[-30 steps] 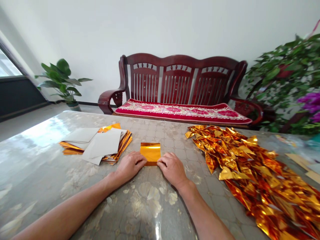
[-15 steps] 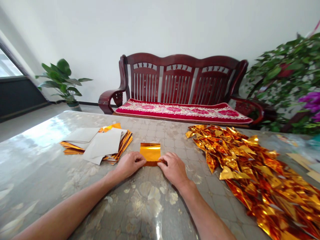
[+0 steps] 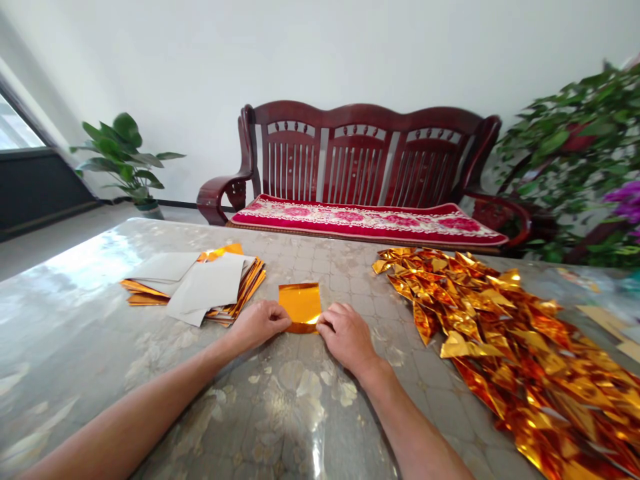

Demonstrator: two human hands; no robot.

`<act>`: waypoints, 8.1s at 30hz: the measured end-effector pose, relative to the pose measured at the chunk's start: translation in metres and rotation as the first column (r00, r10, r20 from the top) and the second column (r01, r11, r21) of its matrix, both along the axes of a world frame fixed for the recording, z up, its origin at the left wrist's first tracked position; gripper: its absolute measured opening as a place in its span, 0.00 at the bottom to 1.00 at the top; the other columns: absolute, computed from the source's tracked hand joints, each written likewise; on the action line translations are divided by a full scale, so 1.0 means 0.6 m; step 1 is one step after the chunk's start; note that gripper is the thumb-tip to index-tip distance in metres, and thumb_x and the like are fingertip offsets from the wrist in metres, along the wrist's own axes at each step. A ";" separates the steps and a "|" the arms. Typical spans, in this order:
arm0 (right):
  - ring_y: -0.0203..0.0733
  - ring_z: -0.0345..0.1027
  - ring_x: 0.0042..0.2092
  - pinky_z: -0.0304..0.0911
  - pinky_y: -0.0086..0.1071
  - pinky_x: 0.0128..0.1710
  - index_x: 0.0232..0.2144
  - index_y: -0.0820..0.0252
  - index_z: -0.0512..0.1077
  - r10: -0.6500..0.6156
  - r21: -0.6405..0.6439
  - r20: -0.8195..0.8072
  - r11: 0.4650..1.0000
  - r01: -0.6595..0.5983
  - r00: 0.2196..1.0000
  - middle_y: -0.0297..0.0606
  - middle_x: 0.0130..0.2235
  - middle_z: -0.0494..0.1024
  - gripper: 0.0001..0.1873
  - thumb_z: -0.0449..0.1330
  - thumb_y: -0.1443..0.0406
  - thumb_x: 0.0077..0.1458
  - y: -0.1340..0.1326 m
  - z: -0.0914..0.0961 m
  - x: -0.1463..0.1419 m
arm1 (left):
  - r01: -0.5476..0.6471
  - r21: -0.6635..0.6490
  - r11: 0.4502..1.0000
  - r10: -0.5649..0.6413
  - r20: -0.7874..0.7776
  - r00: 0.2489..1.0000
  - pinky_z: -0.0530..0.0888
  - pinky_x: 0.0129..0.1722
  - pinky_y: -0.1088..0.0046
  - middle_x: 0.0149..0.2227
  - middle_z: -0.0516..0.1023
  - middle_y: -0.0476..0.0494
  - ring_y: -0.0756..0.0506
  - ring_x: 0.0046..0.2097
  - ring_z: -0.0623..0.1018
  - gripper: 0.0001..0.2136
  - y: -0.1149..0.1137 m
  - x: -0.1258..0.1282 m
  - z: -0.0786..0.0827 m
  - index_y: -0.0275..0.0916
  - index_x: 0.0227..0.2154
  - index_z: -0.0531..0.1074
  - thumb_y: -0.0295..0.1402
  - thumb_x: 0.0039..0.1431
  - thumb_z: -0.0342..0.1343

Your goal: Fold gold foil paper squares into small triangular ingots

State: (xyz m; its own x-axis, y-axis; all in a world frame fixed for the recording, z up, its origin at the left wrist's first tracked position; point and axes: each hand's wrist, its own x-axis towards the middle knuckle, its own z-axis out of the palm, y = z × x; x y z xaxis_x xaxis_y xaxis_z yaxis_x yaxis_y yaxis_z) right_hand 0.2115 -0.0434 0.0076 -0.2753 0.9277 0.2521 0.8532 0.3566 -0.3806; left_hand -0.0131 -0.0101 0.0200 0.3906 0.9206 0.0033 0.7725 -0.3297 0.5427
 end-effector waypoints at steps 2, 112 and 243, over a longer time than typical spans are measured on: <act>0.40 0.66 0.42 0.59 0.32 0.41 0.30 0.55 0.75 0.009 0.008 0.017 1.000 -0.010 1.000 0.35 0.35 0.75 0.10 0.56 0.64 0.62 -0.001 0.000 0.000 | -0.001 -0.011 1.000 0.001 -0.006 1.000 0.52 0.25 0.74 0.19 0.66 0.53 0.53 0.24 0.65 0.13 0.001 -0.001 0.000 0.37 0.18 0.71 0.35 0.55 0.52; 0.42 0.66 0.38 0.56 0.34 0.39 0.31 0.58 0.74 0.057 0.299 0.358 0.939 -0.172 0.932 0.38 0.32 0.75 0.10 0.56 0.66 0.65 0.006 -0.010 -0.011 | 0.286 0.358 0.889 -0.094 -0.469 0.878 0.70 0.38 0.66 0.40 0.73 0.44 0.41 0.43 0.73 0.05 -0.049 0.015 -0.016 0.42 0.42 0.71 0.33 0.65 0.53; 0.48 0.70 0.49 0.66 0.45 0.51 0.53 0.54 0.72 0.161 0.525 -0.221 0.851 -0.021 0.962 0.42 0.47 0.78 0.20 0.60 0.68 0.58 -0.021 0.008 -0.019 | 0.119 0.773 0.624 -0.377 0.164 0.912 0.72 0.42 0.72 0.47 0.74 0.44 0.47 0.44 0.72 0.13 -0.027 -0.004 -0.021 0.43 0.29 0.78 0.21 0.61 0.53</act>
State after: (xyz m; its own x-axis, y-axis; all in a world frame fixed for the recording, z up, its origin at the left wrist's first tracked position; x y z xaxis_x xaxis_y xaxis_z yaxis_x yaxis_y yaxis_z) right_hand 0.2001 -0.0558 0.0122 -0.2159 0.6193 0.7549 0.7093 0.6308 -0.3146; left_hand -0.0156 -0.0264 0.0073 0.4641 0.4246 0.7774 0.4516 -0.8684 0.2047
